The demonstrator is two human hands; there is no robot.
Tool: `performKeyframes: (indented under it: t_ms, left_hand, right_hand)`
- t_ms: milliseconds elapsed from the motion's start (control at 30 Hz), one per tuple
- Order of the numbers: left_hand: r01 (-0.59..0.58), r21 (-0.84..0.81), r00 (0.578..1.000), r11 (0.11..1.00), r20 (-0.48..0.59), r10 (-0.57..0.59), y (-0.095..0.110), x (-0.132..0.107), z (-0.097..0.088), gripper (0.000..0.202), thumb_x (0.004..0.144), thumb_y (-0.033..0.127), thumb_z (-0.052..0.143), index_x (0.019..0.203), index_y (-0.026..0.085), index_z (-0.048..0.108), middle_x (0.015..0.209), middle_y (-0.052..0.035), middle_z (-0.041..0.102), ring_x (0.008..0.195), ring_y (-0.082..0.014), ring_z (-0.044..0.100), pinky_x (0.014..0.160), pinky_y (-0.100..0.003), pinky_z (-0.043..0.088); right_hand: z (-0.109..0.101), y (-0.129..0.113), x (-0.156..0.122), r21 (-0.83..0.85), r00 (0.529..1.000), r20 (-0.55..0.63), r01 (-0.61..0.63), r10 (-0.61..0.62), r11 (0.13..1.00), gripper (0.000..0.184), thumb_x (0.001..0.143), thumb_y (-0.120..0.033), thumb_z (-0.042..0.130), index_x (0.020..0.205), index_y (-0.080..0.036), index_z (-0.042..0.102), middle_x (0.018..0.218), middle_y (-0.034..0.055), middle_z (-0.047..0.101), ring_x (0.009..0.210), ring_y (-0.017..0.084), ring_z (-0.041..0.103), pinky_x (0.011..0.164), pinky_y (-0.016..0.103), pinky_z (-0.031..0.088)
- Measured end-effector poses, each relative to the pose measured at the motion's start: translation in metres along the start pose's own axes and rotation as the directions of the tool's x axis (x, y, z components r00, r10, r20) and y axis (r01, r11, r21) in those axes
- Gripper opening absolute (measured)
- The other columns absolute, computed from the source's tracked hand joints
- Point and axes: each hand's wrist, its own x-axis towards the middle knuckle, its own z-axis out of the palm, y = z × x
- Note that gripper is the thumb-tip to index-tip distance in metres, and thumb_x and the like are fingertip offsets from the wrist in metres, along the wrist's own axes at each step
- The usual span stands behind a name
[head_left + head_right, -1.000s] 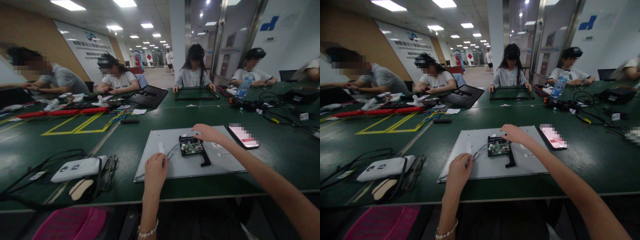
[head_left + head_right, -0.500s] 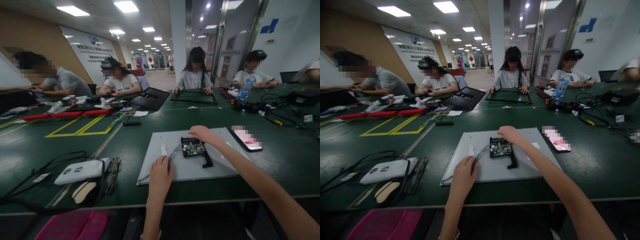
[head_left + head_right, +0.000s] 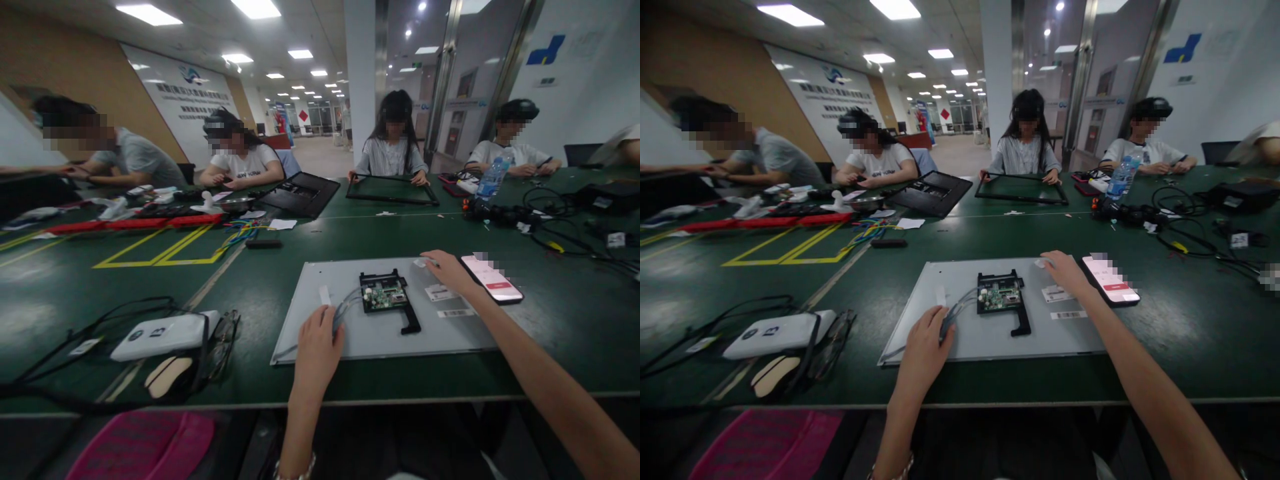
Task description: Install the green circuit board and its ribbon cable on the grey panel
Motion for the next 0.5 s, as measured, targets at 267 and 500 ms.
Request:
performKeyframes:
  t_ms: [267, 500]
  left_hand:
    - [0.007, 0.009, 1.0, 1.0, 0.011, -0.008, 0.001, -0.003, 0.0, 0.033, 0.09, 0.023, 0.048, 0.122, 0.017, 0.051, 0.126, -0.0128, 0.052, 0.113, -0.0265, 0.053, 0.098, -0.043, 0.043]
    - [0.003, 0.028, 0.999, 1.0, 0.033, -0.004, 0.0, -0.003, 0.0, 0.033, 0.09, 0.024, 0.048, 0.122, 0.016, 0.051, 0.127, -0.013, 0.052, 0.115, -0.0269, 0.052, 0.098, -0.044, 0.043]
  right_hand:
    - [0.014, 0.012, -0.007, 0.056, 0.997, -0.069, -0.024, 0.028, 0.998, 0.036, 0.092, -0.028, 0.043, 0.123, -0.017, 0.058, 0.118, 0.0097, 0.064, 0.107, 0.021, 0.059, 0.095, 0.035, 0.044]
    - [0.02, 0.017, -0.004, 0.052, 0.993, -0.114, -0.02, 0.026, 0.998, 0.031, 0.091, -0.026, 0.046, 0.115, -0.018, 0.063, 0.111, 0.0097, 0.067, 0.101, 0.021, 0.062, 0.091, 0.035, 0.046]
